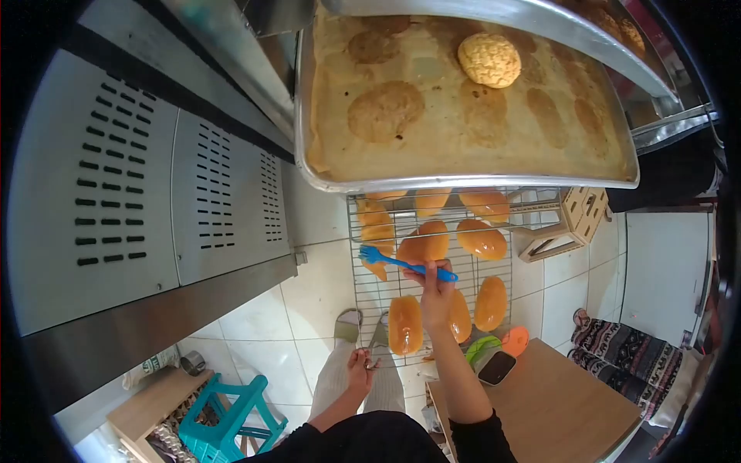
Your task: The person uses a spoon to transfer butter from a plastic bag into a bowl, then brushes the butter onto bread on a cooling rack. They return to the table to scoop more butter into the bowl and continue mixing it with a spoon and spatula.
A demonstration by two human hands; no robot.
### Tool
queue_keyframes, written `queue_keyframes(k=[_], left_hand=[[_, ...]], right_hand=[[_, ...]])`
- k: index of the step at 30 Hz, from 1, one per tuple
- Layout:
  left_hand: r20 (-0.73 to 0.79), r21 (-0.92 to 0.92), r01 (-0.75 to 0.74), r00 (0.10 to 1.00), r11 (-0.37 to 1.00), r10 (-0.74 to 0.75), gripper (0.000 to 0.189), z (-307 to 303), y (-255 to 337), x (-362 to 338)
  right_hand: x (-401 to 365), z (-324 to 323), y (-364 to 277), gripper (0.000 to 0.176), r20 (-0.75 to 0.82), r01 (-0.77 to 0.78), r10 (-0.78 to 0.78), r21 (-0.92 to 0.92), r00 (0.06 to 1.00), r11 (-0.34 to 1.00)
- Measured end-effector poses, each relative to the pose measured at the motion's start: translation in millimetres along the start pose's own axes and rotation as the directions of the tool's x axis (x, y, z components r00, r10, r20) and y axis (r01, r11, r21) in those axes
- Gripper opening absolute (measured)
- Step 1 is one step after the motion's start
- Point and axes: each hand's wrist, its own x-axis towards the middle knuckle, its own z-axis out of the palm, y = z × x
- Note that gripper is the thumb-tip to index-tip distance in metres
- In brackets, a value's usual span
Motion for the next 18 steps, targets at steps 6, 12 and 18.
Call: queue_keyframes(k=[6,12,18], left_hand=[[-0.021,-0.053,0.018,1.000,0.998,-0.019,0.009,-16.0,-6.3,-8.5],[0.005,-0.045,0.020,1.000,0.999,-0.020,0.009,-16.5,-8.6,-8.8],[-0.001,-0.072,0.046,0.999,0.996,-0.047,0.010,-16.7,-9.2,-10.1]], right_hand=[[9.3,-17.1,-2.6,0.012,-0.144,0.205,-0.236,-0.204,0.961,0.957],[13.8,-5.1,5.4,0.015,-0.037,0.193,-0.212,-0.281,0.977,0.940],[12.2,-4.3,2.6,0.015,0.020,0.082,-0.080,-0.229,0.997,0.970]])
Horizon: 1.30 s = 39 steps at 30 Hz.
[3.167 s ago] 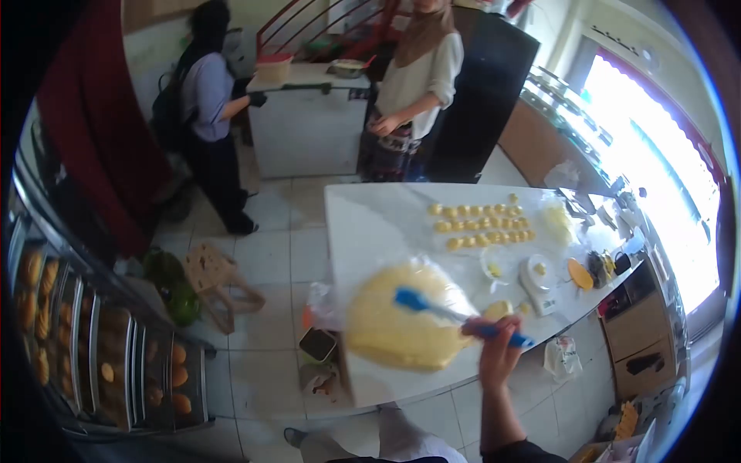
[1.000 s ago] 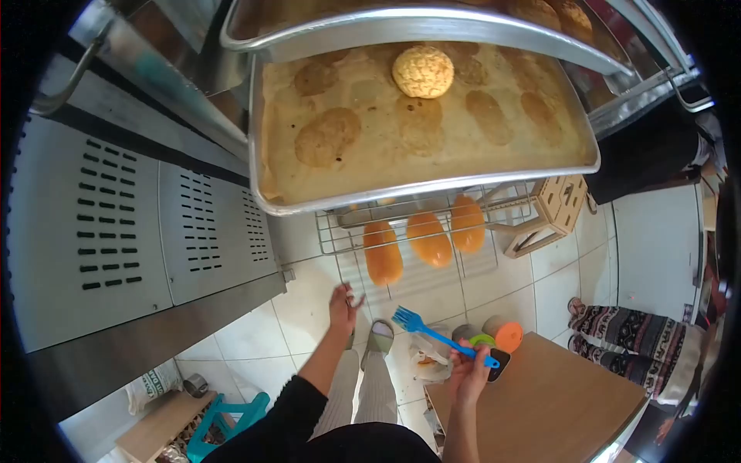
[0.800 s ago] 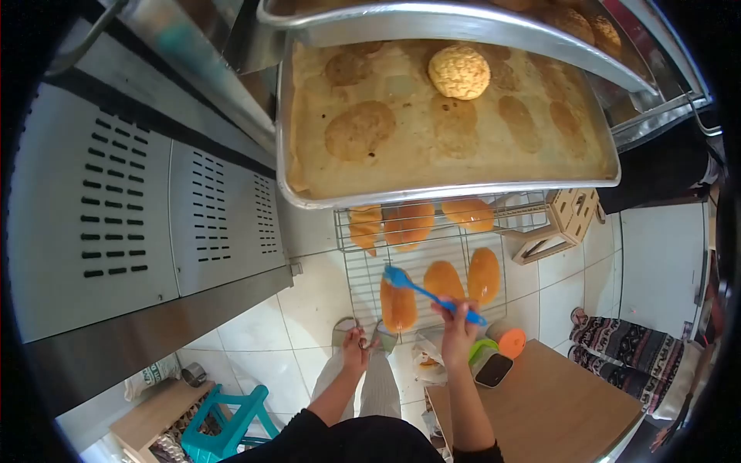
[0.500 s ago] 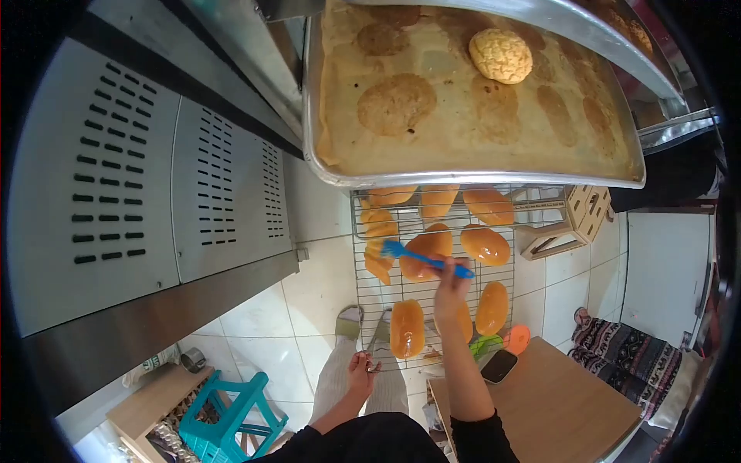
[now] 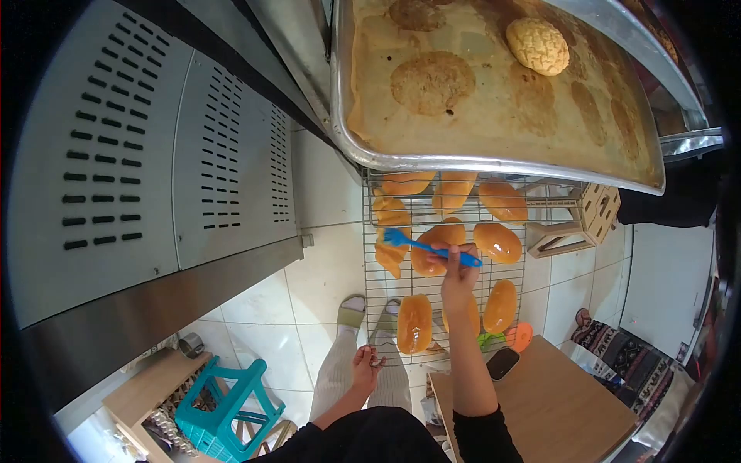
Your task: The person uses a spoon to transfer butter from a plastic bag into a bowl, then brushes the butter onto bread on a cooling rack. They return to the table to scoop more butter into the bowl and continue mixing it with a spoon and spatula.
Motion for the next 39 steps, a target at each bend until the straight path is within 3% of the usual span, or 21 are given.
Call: queue_keyframes(k=[1,3,6,7,9,10,12,15,19,21,23,25,29,31,32,34,35,37,39], left_hand=[[0.008,-0.004,-0.002,1.000,1.000,0.002,0.010,-1.1,-0.6,0.5],[0.019,-0.008,-0.009,1.000,1.000,0.009,0.010,-0.1,0.3,2.5],[0.016,-0.003,-0.007,1.000,1.000,0.007,0.010,-1.3,0.6,1.0],[0.016,-0.008,-0.006,1.000,1.000,0.006,0.010,-0.8,0.8,0.7],[0.016,-0.009,-0.003,1.000,1.000,0.003,0.010,-0.6,1.0,0.3],[0.017,-0.004,-0.005,1.000,1.000,0.005,0.010,-0.4,1.4,-0.1],[0.019,0.001,-0.011,1.000,1.000,0.011,0.010,1.0,2.7,0.4],[0.005,0.017,0.000,1.000,1.000,0.000,0.010,-0.2,2.9,1.2],[0.005,0.000,0.007,1.000,1.000,-0.007,0.010,1.4,3.4,0.6],[-0.001,0.006,0.008,1.000,1.000,-0.008,0.010,0.4,4.0,1.3],[-0.013,0.007,0.008,1.000,1.000,-0.008,0.010,-1.7,2.7,2.1],[0.007,-0.005,0.008,1.000,1.000,-0.008,0.010,-2.7,4.3,1.8],[0.018,-0.006,0.020,1.000,1.000,-0.020,0.010,-2.7,5.5,1.3],[0.020,-0.007,0.023,1.000,1.000,-0.023,0.010,-2.0,5.5,0.7],[0.022,-0.007,0.021,1.000,1.000,-0.021,0.010,-2.6,5.7,0.8],[0.019,0.009,0.025,0.999,1.000,-0.025,0.010,-2.8,7.1,1.0],[0.019,0.021,0.029,0.999,0.999,-0.029,0.010,-3.0,10.0,2.1],[0.035,0.023,0.023,0.999,0.999,-0.024,0.009,-2.0,15.4,3.4],[0.045,0.016,0.022,0.999,1.000,-0.023,0.009,0.8,18.9,2.3]], right_hand=[[1.6,-1.6,-0.7,0.015,0.001,-0.001,0.001,-0.002,1.000,1.000],[8.4,-1.6,-3.6,0.012,-0.178,0.159,-0.162,-0.028,0.971,0.987],[7.6,3.5,2.7,0.012,-0.061,0.290,-0.292,-0.034,0.954,0.956],[4.9,7.9,2.8,0.012,-0.064,0.286,-0.288,-0.034,0.956,0.958],[1.1,18.5,0.2,0.012,0.120,0.073,-0.060,-0.108,0.991,0.991],[4.4,18.0,1.2,0.012,0.118,0.071,-0.058,-0.107,0.991,0.992],[13.0,16.8,2.7,0.012,-0.224,0.123,-0.092,0.129,0.970,0.984],[8.1,22.0,6.6,0.012,-0.109,0.124,-0.112,0.112,0.988,0.986],[4.3,13.7,11.1,0.009,-0.152,0.186,-0.192,-0.052,0.970,0.981],[-8.7,0.5,13.1,0.005,0.081,0.174,-0.156,-0.344,0.985,0.923],[-26.7,-7.4,10.9,0.011,0.479,0.498,-0.268,-0.455,0.836,0.738],[-51.2,-8.5,-8.8,0.019,0.641,0.526,-0.143,-0.459,0.754,0.715],[-61.6,-11.4,-18.6,0.018,0.685,0.463,-0.065,-0.417,0.726,0.782],[-40.9,-8.5,-22.2,0.020,0.594,0.582,-0.279,-0.410,0.754,0.702],[-37.4,-6.5,-21.8,0.020,0.590,0.581,-0.280,-0.411,0.757,0.703],[-35.9,0.0,-19.8,0.024,0.595,0.552,-0.174,-0.544,0.785,0.632],[-43.6,0.0,-19.1,0.024,0.584,0.548,-0.180,-0.547,0.792,0.633],[-70.4,-3.9,-16.3,0.025,0.607,0.458,-0.010,-0.589,0.794,0.666],[-76.9,0.1,-16.1,0.023,0.613,0.458,-0.054,-0.526,0.789,0.717]])
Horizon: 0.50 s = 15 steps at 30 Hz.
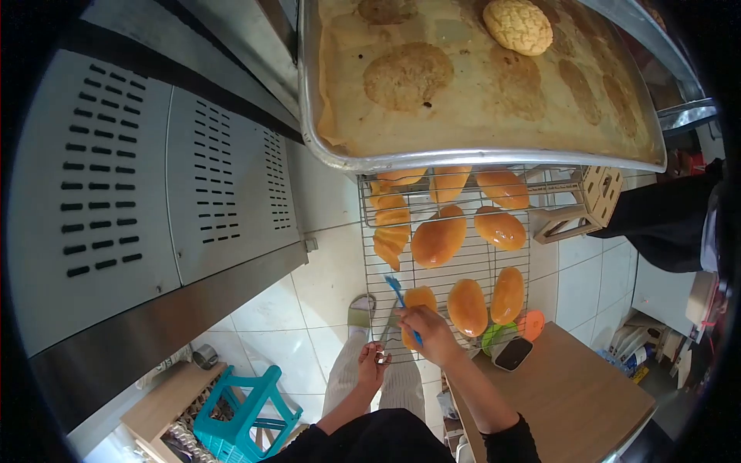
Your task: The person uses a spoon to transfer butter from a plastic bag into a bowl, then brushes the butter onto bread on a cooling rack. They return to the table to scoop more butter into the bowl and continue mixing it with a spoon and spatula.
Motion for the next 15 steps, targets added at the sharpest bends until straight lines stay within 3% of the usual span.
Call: queue_keyframes(k=[2,6,8,12,14,15], left_hand=[[0.022,-0.016,-0.002,1.000,1.000,0.002,0.011,4.1,2.7,2.0],[-0.034,0.042,0.035,0.999,0.999,-0.033,0.009,14.9,12.7,5.2],[-0.028,0.009,0.025,0.999,1.000,-0.025,0.008,17.7,19.8,11.6],[0.016,0.034,0.007,1.000,0.999,-0.008,0.007,19.2,34.0,30.3],[0.073,0.022,0.009,0.997,1.000,-0.011,0.005,24.3,41.2,44.2],[0.133,0.047,0.009,0.991,0.999,-0.015,0.004,27.6,47.6,51.0]], right_hand=[[5.2,3.1,1.2,0.023,-0.083,0.191,-0.201,-0.112,0.976,0.975],[22.0,12.0,11.6,0.024,-0.032,0.158,-0.168,-0.201,0.985,0.967],[11.5,11.4,10.3,0.020,0.121,0.172,-0.144,-0.268,0.982,0.948],[-7.9,14.9,5.6,0.018,0.061,0.078,-0.067,-0.195,0.996,0.978],[-1.3,7.8,-1.8,0.014,-0.150,0.009,-0.026,-0.113,0.988,0.994],[-0.3,5.3,-8.9,0.014,-0.166,0.007,-0.027,-0.117,0.986,0.993]])
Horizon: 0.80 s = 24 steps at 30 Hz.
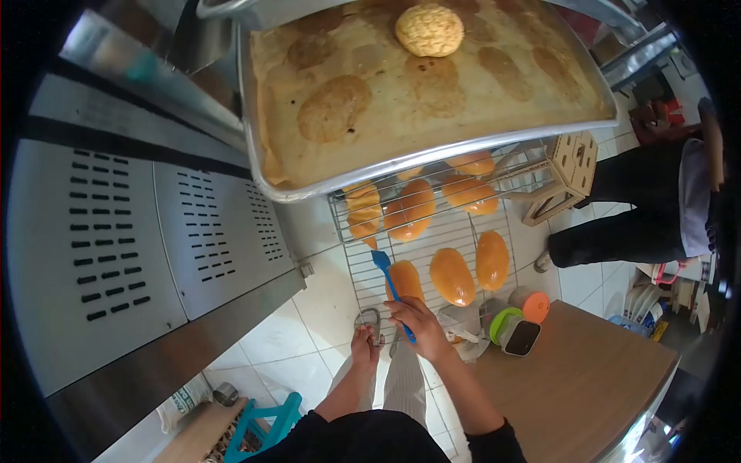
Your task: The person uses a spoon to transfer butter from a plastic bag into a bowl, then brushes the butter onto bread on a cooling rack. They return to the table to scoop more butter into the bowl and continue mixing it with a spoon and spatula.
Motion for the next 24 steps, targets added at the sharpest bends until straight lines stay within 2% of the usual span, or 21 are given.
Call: queue_keyframes(k=[2,3,4,5,6,8,9,11,12,13,14,17,18,19,20,21,22,23,24], left_hand=[[0.041,0.014,0.006,0.999,1.000,-0.006,0.004,11.1,14.1,13.0],[0.071,0.013,0.010,0.997,1.000,-0.011,0.004,22.7,21.5,18.0],[-0.001,-0.010,0.025,1.000,1.000,-0.025,0.005,35.9,27.8,24.0],[0.012,0.008,0.028,1.000,1.000,-0.028,0.005,43.8,33.4,35.8],[0.068,0.000,-0.003,0.998,1.000,0.003,0.005,47.3,39.5,52.6],[0.147,-0.010,-0.046,0.988,0.999,0.047,0.008,56.7,52.8,87.1],[0.171,-0.010,-0.060,0.983,0.998,0.061,0.008,64.1,61.3,103.7],[0.235,-0.043,-0.043,0.971,0.998,0.052,0.011,79.1,81.5,134.1],[0.190,-0.053,-0.067,0.979,0.996,0.076,0.016,98.1,91.1,136.7],[0.145,-0.064,-0.094,0.984,0.994,0.102,0.020,115.2,99.7,136.4],[0.176,-0.043,-0.138,0.974,0.989,0.144,0.026,118.5,106.1,146.1],[0.209,0.012,-0.175,0.963,0.985,0.168,0.041,109.6,128.0,161.9],[0.082,0.034,-0.199,0.977,0.979,0.196,0.045,120.8,128.6,138.8],[0.077,0.017,-0.146,0.987,0.989,0.144,0.048,117.8,130.2,125.2],[0.141,0.028,-0.120,0.983,0.992,0.115,0.048,96.0,131.5,127.6],[0.133,-0.006,-0.075,0.988,0.997,0.075,0.049,96.3,125.5,99.2],[0.164,0.052,-0.035,0.986,0.998,0.026,0.054,88.7,122.5,76.8],[0.118,0.017,0.007,0.993,1.000,-0.009,0.058,73.0,119.6,71.6],[0.141,0.013,-0.001,0.990,1.000,-0.001,0.060,60.4,115.3,56.0]], right_hand=[[-2.2,-4.3,-16.7,0.010,-0.244,-0.030,0.072,0.171,0.967,0.985],[-8.9,-5.6,-25.0,0.010,-0.263,-0.032,0.078,0.172,0.962,0.985],[-19.2,-4.7,-34.0,0.011,-0.357,-0.070,0.151,0.228,0.922,0.971],[-30.9,-3.3,-41.8,0.012,-0.443,-0.099,0.223,0.287,0.868,0.953],[-44.3,-1.6,-48.4,0.012,-0.461,-0.097,0.224,0.284,0.859,0.954],[-75.6,2.8,-61.1,0.007,-0.530,-0.182,0.403,0.420,0.746,0.889],[-90.4,2.9,-67.4,0.007,-0.546,-0.179,0.402,0.417,0.735,0.891],[-120.4,0.1,-81.3,0.005,-0.522,-0.262,0.532,0.504,0.666,0.823],[-134.7,-1.5,-88.6,0.005,-0.537,-0.259,0.531,0.500,0.655,0.826],[-148.9,-4.3,-95.5,0.007,-0.550,-0.234,0.574,0.567,0.606,0.790],[-161.6,-7.9,-103.3,0.009,-0.559,-0.204,0.617,0.628,0.554,0.751],[-200.8,-29.4,-132.3,0.015,-0.640,-0.132,0.605,0.628,0.473,0.767],[-214.1,-39.6,-146.2,0.019,-0.658,-0.146,0.610,0.618,0.441,0.773],[-228.9,-51.2,-162.3,0.019,-0.710,-0.169,0.599,0.583,0.371,0.795],[-244.5,-64.4,-180.1,0.020,-0.726,-0.120,0.592,0.592,0.350,0.797],[-260.5,-78.9,-198.9,0.020,-0.749,-0.068,0.579,0.592,0.324,0.803],[-276.9,-96.3,-220.1,0.023,-0.802,-0.067,0.532,0.536,0.271,0.842],[-298.6,-115.8,-242.2,0.023,-0.845,-0.094,0.502,0.493,0.185,0.865],[-324.9,-136.5,-264.0,0.024,-0.884,-0.153,0.438,0.415,0.163,0.897]])
